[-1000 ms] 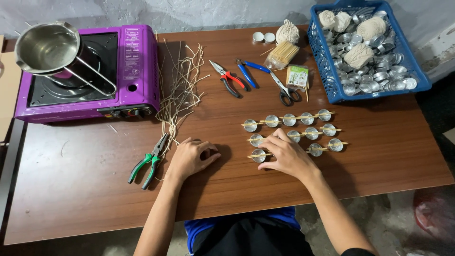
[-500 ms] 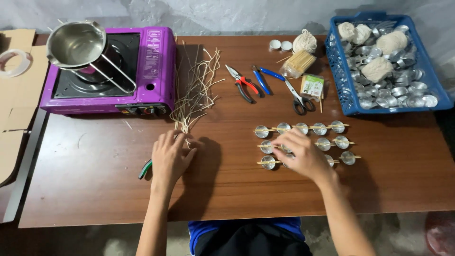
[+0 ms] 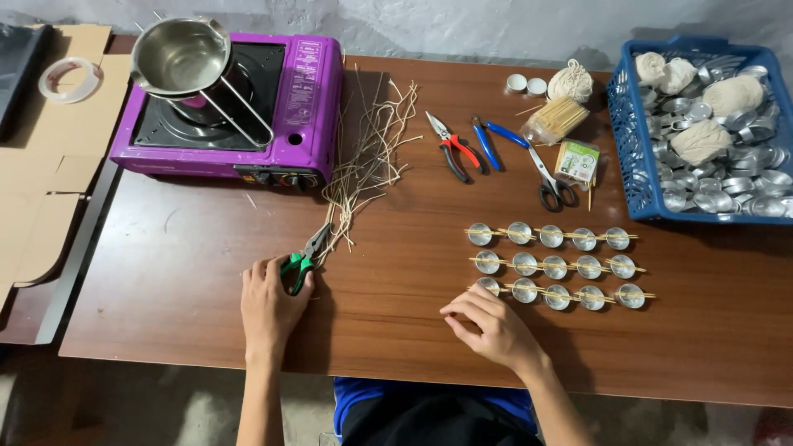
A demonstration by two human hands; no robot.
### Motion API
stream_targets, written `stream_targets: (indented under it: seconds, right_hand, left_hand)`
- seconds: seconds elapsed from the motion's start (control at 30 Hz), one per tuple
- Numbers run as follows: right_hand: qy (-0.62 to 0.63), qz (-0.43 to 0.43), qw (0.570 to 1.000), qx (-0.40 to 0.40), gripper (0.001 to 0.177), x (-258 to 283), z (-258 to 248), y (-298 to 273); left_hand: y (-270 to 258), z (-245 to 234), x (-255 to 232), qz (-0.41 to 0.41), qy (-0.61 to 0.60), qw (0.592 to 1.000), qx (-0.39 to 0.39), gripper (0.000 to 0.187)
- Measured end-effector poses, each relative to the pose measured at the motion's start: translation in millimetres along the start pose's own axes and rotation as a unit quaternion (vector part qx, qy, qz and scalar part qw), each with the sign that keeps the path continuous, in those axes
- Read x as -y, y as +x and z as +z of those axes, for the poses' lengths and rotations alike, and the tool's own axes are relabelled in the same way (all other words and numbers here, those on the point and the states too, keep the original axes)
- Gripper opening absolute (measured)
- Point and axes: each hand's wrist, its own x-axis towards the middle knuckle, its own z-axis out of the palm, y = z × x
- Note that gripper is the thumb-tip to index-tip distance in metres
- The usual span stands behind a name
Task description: Preparing candle wicks, placing them into metal cups, and pouring melted wax into the cups to form small candles.
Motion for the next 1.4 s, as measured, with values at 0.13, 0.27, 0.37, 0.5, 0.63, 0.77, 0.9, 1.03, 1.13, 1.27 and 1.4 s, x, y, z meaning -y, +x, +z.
stream_targets:
  seconds: [0.13,0.27,0.37,0.5,0.63,0.77,0.9,1.03,1.13,1.27,1.4]
  right_hand:
    - [-0.022,0.013,1.0,0.003,0.01,-5,1,-2]
    - [-0.055,0.068,0.996,-0.026,0.006,-31,5,-16]
    - [-0.082,0.076,0.993,-0.037,0.007,-46,-9,-22]
    - [-0.12,0.098,0.987,-0.042,0.01,-24,-46,-4]
    - [-0.106,0.109,0.987,-0.051,0.008,-19,-43,-7]
    - [-0.086,0.109,0.989,-0.048,0.009,-21,-36,-13]
    - [-0.103,0.148,0.983,-0.04,0.008,-26,-42,-23]
    - [-0.114,0.166,0.979,-0.038,0.009,-64,-46,-32]
    - [-0.151,0.181,0.971,-0.044,0.008,-95,-61,-10]
    - [-0.23,0.148,0.96,-0.058,0.023,-177,-62,35]
    - [-0.288,0.273,0.918,0.008,0.066,-194,-56,104]
  left_hand:
    - [-4,10,5,0.014,0.0,0.999,-0.045,0.051]
    - [-5,26,29,-0.003,0.077,0.99,-0.119,0.05]
    - [-1,30,36,-0.034,0.139,0.981,-0.134,0.051]
    - [5,19,21,-0.065,0.192,0.968,-0.145,0.061]
    - [21,9,-12,-0.031,0.106,0.984,-0.138,0.059]
    - [31,10,-50,0.188,-0.02,0.978,-0.084,0.045]
    - [35,24,-48,0.195,0.057,0.979,0.002,0.036]
    - [41,28,-36,0.178,0.099,0.978,-0.044,0.023]
    - [48,29,-37,0.174,0.137,0.972,-0.072,0.019]
    - [69,31,-59,0.192,0.084,0.977,-0.038,0.016]
    - [92,62,-92,0.255,-0.007,0.966,-0.028,0.014]
